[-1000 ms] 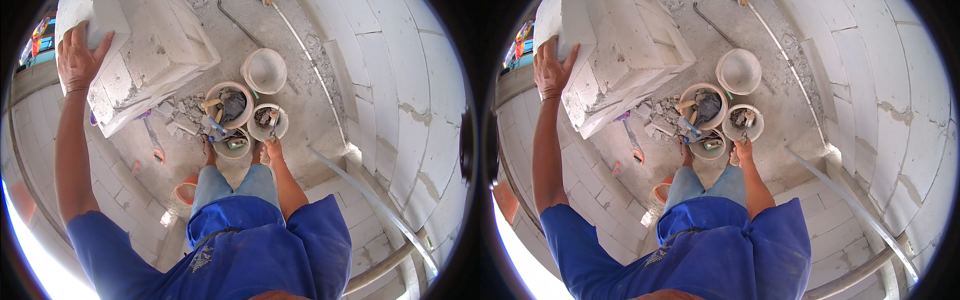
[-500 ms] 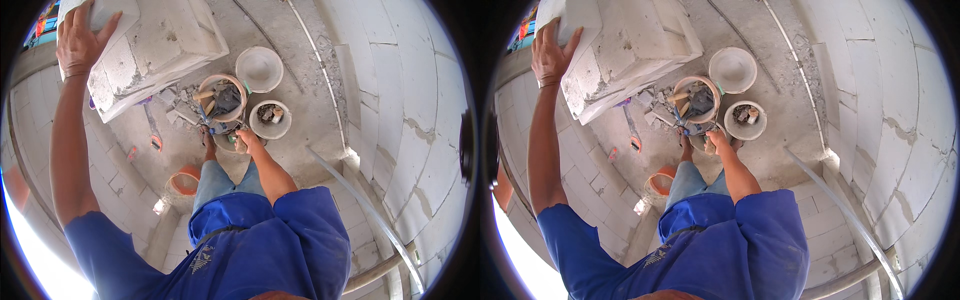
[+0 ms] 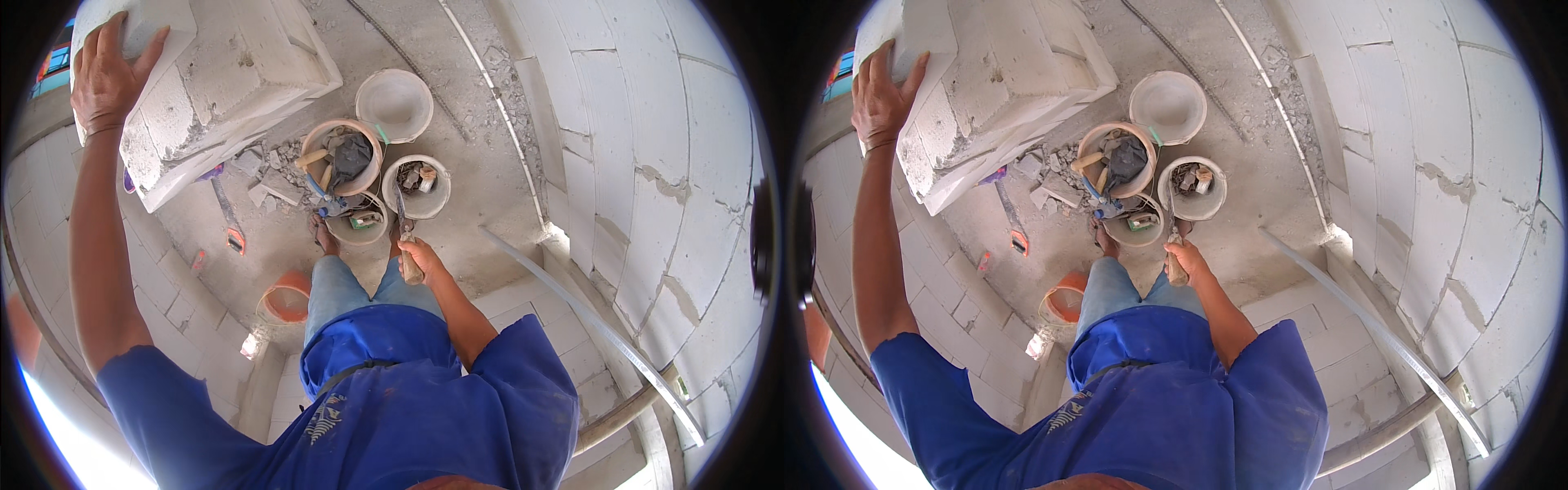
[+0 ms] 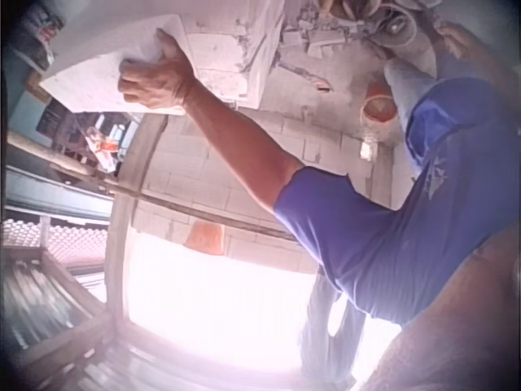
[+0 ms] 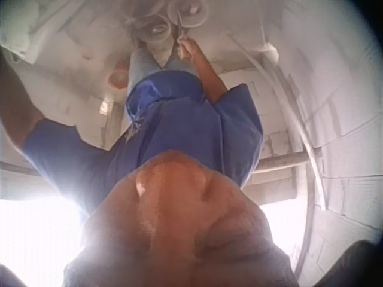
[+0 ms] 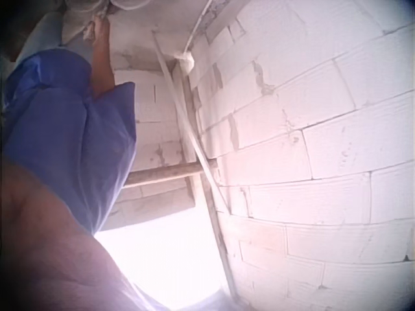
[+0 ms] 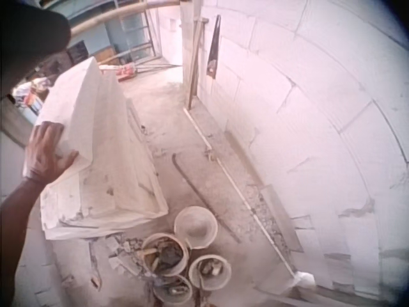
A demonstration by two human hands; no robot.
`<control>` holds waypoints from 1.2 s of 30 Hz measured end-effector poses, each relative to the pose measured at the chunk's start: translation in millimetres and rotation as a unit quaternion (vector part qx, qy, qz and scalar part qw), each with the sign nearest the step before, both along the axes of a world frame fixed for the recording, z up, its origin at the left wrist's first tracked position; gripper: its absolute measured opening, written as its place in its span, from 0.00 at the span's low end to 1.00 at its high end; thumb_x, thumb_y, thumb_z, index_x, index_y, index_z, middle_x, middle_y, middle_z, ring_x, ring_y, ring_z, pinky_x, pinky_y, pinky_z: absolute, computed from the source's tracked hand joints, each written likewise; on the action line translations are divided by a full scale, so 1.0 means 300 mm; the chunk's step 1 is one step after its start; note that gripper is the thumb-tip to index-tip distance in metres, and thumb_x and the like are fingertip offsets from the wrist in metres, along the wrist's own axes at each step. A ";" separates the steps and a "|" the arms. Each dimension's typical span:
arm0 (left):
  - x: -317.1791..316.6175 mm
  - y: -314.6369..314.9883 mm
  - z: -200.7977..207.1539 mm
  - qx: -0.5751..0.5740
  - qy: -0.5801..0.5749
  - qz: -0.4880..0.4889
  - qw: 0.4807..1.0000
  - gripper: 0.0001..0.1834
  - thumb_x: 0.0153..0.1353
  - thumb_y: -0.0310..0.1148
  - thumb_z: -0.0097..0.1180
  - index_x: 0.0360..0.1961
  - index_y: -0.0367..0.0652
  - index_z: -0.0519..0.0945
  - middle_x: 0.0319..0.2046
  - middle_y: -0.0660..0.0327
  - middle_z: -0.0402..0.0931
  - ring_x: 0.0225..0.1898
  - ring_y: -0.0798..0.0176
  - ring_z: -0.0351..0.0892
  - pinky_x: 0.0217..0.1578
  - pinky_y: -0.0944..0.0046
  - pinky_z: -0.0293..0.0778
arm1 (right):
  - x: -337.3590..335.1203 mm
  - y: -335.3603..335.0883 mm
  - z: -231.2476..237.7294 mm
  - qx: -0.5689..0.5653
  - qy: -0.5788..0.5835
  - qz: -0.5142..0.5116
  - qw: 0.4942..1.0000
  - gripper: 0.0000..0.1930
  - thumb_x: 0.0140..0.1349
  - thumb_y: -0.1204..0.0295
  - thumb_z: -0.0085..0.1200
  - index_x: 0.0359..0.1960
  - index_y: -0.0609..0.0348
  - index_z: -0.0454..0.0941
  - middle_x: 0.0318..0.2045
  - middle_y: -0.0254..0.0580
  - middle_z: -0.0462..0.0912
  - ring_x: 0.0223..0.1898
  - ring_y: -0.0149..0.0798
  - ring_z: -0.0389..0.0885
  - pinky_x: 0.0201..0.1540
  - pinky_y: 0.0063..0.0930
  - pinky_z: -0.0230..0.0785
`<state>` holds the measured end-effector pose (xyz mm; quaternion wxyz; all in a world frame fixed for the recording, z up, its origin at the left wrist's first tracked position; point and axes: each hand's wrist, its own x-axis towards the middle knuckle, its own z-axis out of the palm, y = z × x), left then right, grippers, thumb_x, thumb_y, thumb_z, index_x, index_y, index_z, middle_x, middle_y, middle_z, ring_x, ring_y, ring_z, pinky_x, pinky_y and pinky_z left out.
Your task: The person mixes a cement-like substance in a bucket using a trowel, then transfers the mixture to a wall. They then pick up a pickaxe and use it to cut a white block on a stack of blocks.
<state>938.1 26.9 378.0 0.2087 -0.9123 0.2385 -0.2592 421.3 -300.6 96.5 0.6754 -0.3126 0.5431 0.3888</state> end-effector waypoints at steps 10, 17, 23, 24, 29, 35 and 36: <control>-0.056 -0.046 0.054 -0.025 0.032 0.043 0.998 0.40 0.59 0.67 0.60 0.61 0.47 0.77 0.56 0.54 0.77 0.56 0.46 0.78 0.53 0.49 0.79 | -0.464 -0.215 0.081 -0.194 0.034 -0.016 0.980 0.19 0.60 0.61 0.66 0.41 0.64 0.75 0.23 0.45 0.79 0.19 0.42 0.80 0.22 0.40 0.76; -0.051 -0.067 0.046 -0.064 0.052 0.031 0.996 0.37 0.60 0.66 0.59 0.59 0.48 0.78 0.55 0.55 0.77 0.56 0.47 0.77 0.53 0.50 0.79 | -0.804 -0.188 0.150 -0.280 0.159 0.065 0.944 0.27 0.55 0.60 0.69 0.45 0.77 0.81 0.35 0.55 0.85 0.31 0.49 0.86 0.34 0.44 0.78; -0.075 -0.056 0.075 -0.118 0.076 0.024 0.990 0.35 0.64 0.64 0.57 0.59 0.45 0.78 0.56 0.54 0.78 0.56 0.45 0.77 0.56 0.49 0.75 | -0.831 -0.169 0.367 -0.277 0.171 0.149 0.934 0.30 0.52 0.60 0.71 0.47 0.79 0.82 0.43 0.59 0.86 0.40 0.50 0.87 0.45 0.43 0.77; -0.076 -0.053 0.068 -0.138 0.076 0.020 0.987 0.35 0.65 0.63 0.56 0.58 0.44 0.79 0.56 0.54 0.78 0.56 0.46 0.77 0.57 0.50 0.75 | -0.871 -0.180 0.355 -0.287 0.162 0.151 0.932 0.31 0.52 0.60 0.71 0.48 0.80 0.81 0.43 0.60 0.86 0.40 0.51 0.87 0.46 0.43 0.77; -0.049 -0.052 0.061 -0.246 0.048 0.005 0.968 0.33 0.68 0.64 0.51 0.47 0.42 0.85 0.48 0.55 0.82 0.52 0.48 0.79 0.54 0.51 0.75 | -0.794 -0.216 0.428 -0.347 0.138 0.252 0.893 0.34 0.54 0.56 0.64 0.51 0.82 0.80 0.48 0.63 0.86 0.48 0.51 0.86 0.51 0.41 0.76; -0.030 -0.040 0.050 -0.287 0.024 -0.006 0.958 0.23 0.69 0.53 0.55 0.46 0.42 0.84 0.45 0.54 0.82 0.48 0.46 0.79 0.51 0.50 0.75 | -0.674 -0.521 0.341 -0.348 0.089 0.194 0.913 0.33 0.53 0.59 0.70 0.48 0.82 0.80 0.44 0.60 0.86 0.41 0.50 0.87 0.44 0.43 0.78; -0.023 -0.035 0.042 -0.282 0.020 -0.011 0.959 0.23 0.69 0.52 0.55 0.46 0.42 0.84 0.45 0.55 0.82 0.48 0.47 0.79 0.51 0.51 0.75 | -0.641 -0.591 0.314 -0.351 0.090 0.210 0.908 0.32 0.53 0.59 0.70 0.48 0.80 0.80 0.44 0.59 0.86 0.40 0.50 0.87 0.43 0.43 0.78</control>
